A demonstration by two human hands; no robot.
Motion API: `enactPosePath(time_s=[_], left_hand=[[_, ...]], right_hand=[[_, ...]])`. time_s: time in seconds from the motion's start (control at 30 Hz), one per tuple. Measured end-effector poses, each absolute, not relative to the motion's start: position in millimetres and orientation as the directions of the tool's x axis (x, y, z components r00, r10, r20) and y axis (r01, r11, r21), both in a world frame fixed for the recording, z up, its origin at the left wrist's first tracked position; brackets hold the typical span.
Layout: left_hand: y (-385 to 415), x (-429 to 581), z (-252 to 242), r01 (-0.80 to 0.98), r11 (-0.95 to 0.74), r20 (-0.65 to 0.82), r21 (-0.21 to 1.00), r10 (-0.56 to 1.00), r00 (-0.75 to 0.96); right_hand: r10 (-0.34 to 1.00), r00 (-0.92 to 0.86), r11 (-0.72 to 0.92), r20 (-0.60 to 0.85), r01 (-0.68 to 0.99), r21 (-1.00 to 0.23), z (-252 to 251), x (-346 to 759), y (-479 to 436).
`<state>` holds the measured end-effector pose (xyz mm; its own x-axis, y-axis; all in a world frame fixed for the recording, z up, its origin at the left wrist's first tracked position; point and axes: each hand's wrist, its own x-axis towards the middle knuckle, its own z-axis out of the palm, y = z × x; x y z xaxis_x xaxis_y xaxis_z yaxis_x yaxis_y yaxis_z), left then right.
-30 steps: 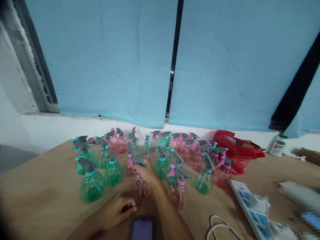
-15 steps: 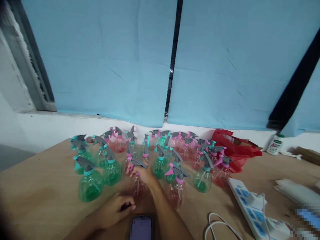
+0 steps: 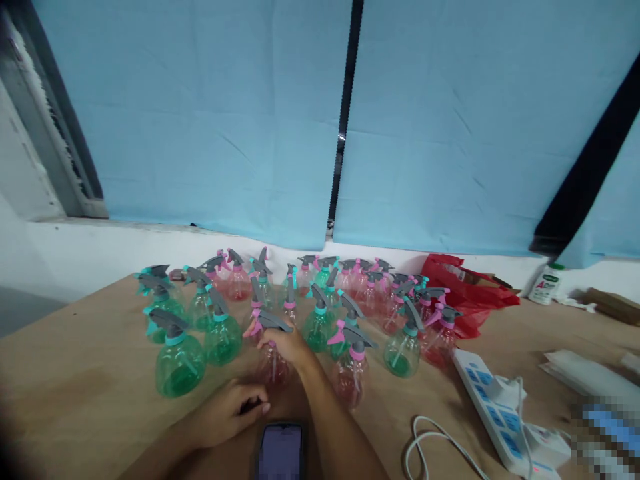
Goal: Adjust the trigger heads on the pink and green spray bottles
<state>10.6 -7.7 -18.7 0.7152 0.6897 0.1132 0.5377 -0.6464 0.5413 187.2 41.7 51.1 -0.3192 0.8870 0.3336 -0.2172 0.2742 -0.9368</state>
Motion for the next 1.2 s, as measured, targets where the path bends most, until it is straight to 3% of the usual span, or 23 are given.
enactPosePath(time_s=[1.07, 1.2], left_hand=[[-7.5, 10.6, -21.6, 0.548, -0.633, 0.109, 0.547, 0.703, 0.702], [-8.2, 9.6, -20.6, 0.547, -0.641, 0.117, 0.538, 0.700, 0.705]], right_hand=[[0.908, -0.267, 0.271, 0.323, -0.214, -0.938, 48.8, 184.4, 41.1], [0.881, -0.262, 0.344, 0.394, -0.218, -0.913, 45.7, 184.7, 44.3]])
